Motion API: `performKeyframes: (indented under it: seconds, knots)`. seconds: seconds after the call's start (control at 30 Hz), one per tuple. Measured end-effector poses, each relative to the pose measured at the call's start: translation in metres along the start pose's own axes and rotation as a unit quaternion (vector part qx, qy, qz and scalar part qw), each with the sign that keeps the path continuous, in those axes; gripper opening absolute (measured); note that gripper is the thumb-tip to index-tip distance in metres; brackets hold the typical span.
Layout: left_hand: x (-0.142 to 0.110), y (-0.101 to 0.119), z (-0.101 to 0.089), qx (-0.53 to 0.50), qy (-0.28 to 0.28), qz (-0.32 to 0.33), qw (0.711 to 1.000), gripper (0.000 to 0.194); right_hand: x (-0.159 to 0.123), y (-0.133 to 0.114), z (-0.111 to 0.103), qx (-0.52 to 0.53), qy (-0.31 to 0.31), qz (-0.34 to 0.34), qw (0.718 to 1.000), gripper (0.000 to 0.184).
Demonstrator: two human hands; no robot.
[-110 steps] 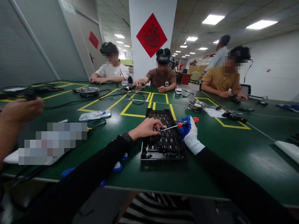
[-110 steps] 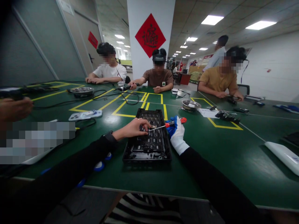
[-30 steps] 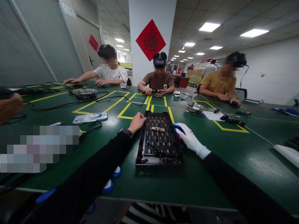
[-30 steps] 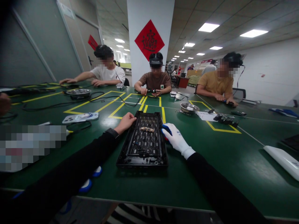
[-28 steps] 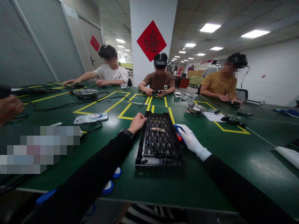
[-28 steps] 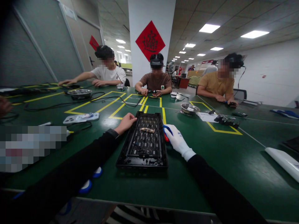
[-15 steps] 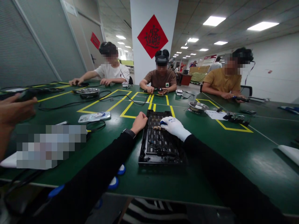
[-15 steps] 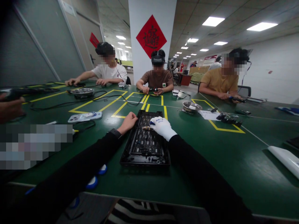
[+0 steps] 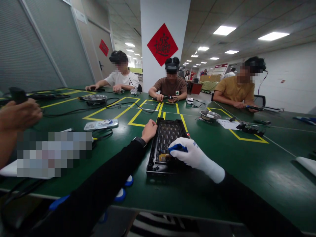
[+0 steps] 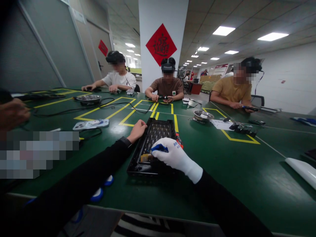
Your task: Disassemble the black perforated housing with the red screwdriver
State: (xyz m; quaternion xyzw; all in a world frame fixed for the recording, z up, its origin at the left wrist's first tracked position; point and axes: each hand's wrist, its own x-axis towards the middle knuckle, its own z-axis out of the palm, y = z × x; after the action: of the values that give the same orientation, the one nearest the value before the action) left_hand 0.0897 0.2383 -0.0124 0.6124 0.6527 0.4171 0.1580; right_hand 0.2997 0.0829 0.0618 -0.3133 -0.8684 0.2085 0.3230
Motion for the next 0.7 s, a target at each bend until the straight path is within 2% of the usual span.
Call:
performKeyframes:
  seconds: [0.2, 0.33, 0.7]
  knots:
    - [-0.002, 0.003, -0.003, 0.013, -0.007, -0.014, 1.000, 0.010, -0.003, -0.006, 0.004, -0.105, -0.027, -0.093, 0.990, 0.013]
    - [-0.001, 0.002, -0.001, 0.016, -0.001, -0.020, 1.000, 0.010, -0.005, -0.003, 0.007, -0.158, -0.053, -0.121, 0.979, 0.014]
    - [0.007, -0.004, 0.004, 0.002, -0.009, 0.006, 1.000, 0.009, -0.005, 0.004, 0.008, -0.123, -0.030, -0.132, 0.983, 0.009]
